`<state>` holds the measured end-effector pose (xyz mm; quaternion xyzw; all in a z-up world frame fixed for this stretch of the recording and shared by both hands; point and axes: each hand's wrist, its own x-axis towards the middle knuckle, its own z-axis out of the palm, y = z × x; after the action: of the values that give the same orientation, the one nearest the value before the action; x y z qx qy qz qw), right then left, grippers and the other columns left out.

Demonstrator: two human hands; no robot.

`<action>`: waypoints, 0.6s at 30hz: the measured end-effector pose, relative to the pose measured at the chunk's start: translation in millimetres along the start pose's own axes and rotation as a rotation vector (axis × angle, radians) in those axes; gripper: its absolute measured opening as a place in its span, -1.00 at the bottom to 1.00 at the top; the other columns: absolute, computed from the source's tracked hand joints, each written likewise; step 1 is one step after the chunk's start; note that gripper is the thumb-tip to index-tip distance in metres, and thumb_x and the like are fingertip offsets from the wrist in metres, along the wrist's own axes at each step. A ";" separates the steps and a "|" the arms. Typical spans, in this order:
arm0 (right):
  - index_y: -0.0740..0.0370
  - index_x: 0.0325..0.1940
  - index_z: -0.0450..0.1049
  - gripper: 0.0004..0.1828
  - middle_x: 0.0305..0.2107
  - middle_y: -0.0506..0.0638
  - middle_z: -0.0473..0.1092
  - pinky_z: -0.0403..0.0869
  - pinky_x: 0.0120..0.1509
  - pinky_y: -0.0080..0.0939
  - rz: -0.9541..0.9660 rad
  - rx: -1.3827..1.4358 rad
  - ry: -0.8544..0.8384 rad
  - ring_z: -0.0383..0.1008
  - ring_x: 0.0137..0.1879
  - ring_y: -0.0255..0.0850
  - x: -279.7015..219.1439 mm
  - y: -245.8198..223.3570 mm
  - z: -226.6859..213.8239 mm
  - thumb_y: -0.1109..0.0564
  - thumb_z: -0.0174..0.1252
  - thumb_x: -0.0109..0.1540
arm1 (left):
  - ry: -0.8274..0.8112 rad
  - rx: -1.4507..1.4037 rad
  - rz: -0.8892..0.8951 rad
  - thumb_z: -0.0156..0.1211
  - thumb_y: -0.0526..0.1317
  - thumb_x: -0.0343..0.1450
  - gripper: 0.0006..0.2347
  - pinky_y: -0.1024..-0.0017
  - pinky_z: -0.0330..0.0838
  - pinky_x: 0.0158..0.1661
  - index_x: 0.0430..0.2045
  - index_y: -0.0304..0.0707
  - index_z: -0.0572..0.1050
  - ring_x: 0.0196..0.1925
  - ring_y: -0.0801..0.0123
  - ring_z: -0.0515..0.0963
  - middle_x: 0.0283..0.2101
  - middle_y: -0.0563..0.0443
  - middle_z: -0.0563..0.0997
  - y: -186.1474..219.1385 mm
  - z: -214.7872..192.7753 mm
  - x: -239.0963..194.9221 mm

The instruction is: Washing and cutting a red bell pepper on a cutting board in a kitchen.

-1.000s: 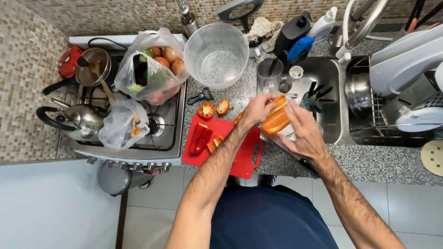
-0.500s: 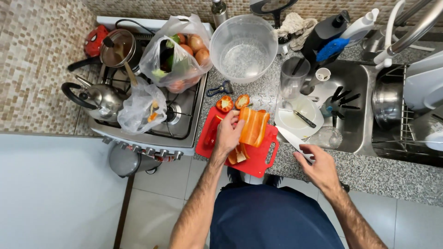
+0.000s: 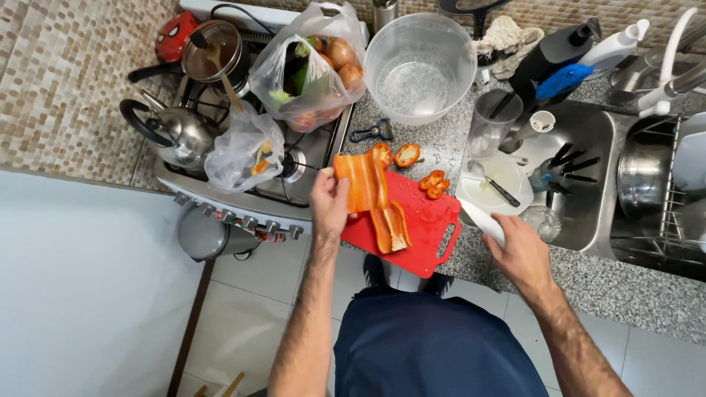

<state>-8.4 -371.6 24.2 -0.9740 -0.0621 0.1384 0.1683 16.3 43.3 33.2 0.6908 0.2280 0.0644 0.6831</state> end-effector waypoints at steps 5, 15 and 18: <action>0.03 0.69 0.23 -0.16 0.43 0.26 0.31 0.64 0.31 0.36 -0.345 0.054 -0.030 0.48 0.43 0.34 97.1 -65.3 7.3 0.08 0.34 0.32 | -0.103 0.132 -0.035 0.18 -0.25 0.63 -0.68 0.39 0.70 -0.66 0.29 -0.32 0.45 -0.12 0.05 0.83 0.15 -0.37 0.72 -2.2 28.0 -24.8; 0.01 0.39 0.48 -0.53 0.14 0.02 0.40 0.74 0.03 0.14 -0.404 -0.167 0.130 0.55 0.24 0.06 205.8 -49.0 59.1 -0.04 0.31 0.40 | -0.130 0.274 -0.046 0.23 -0.22 0.60 -0.67 -0.05 0.79 -0.21 0.27 -0.30 0.50 0.08 -0.31 0.77 0.11 -0.55 0.71 -7.0 49.8 -78.6; 0.11 0.41 0.51 -0.51 0.16 0.06 0.40 0.72 0.04 0.19 -0.348 -0.056 0.222 0.54 0.23 0.08 188.1 -58.5 31.6 -0.01 0.36 0.41 | -0.166 0.400 -0.057 0.24 -0.16 0.59 -0.65 -0.11 0.76 -0.09 0.25 -0.33 0.52 0.17 -0.36 0.72 0.11 -0.55 0.71 22.2 76.5 -77.3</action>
<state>157.5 -275.5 -31.0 -0.9621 -0.2143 -0.0030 0.1686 -16.7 -57.0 67.5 0.8089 0.1986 -0.0585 0.5503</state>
